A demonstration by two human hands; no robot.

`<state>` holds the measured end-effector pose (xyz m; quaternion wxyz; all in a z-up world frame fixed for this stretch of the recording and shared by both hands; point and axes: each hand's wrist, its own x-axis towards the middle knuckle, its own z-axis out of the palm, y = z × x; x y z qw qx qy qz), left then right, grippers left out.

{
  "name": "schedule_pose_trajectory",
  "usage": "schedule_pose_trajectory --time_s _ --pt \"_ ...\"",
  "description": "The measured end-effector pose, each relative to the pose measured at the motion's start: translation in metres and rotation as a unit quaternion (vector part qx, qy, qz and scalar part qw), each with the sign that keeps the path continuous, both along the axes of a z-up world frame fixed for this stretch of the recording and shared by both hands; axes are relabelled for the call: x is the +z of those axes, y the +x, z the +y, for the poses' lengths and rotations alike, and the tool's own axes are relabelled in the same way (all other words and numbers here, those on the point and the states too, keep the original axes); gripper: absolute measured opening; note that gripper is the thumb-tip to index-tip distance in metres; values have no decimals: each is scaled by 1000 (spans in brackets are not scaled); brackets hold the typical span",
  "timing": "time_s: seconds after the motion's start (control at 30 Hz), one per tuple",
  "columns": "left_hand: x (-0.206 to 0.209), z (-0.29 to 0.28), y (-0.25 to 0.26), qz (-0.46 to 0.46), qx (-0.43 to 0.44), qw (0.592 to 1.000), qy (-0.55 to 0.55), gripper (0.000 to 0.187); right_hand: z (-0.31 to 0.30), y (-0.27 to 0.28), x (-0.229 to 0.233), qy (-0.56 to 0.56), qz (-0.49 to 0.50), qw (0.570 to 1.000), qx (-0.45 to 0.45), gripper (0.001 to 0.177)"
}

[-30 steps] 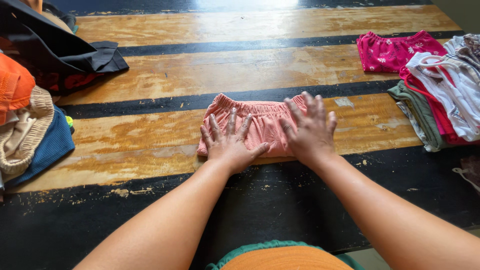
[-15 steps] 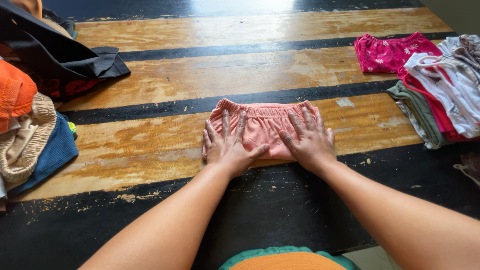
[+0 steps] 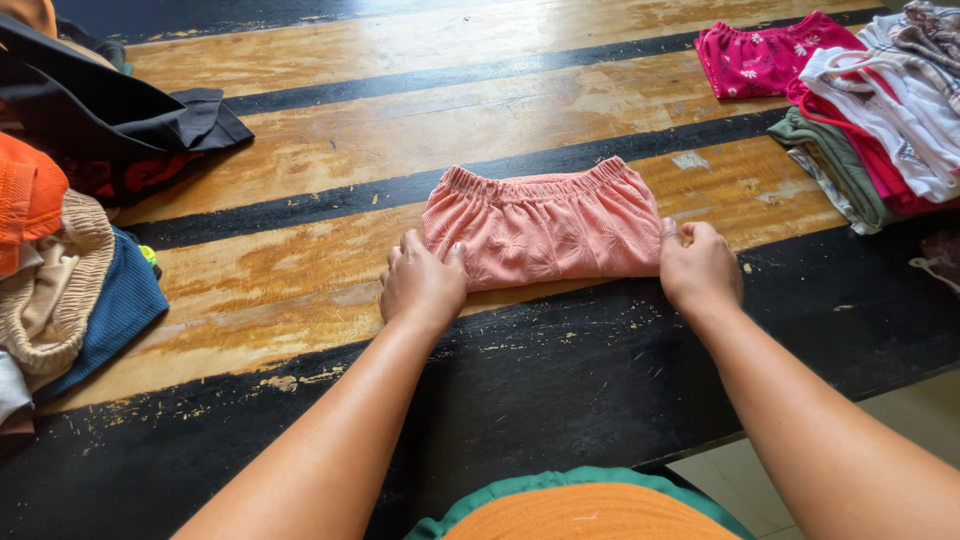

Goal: The person folds several pairs of shorts by hand on a wooden table and places them onto a stack of folded clothing.

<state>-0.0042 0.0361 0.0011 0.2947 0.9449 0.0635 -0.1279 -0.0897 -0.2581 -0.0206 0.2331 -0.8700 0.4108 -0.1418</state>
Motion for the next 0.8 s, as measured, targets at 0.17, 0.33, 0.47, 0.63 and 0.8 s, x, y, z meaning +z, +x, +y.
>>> schedule_pose_trajectory --time_s 0.17,0.33,0.47,0.63,0.8 --pt "-8 2 10 22 6 1000 -13 58 -13 0 -7 16 26 999 43 52" --pt "4 5 14 78 20 997 -20 52 -24 15 17 309 83 946 46 40" --pt "6 -1 14 107 46 984 -133 40 -41 22 31 415 -2 906 82 33" --pt "4 -33 22 152 103 922 -340 28 -78 33 34 498 -6 858 124 34" --pt "16 -68 21 289 129 763 -563 37 -132 43 44 528 12 838 138 33"
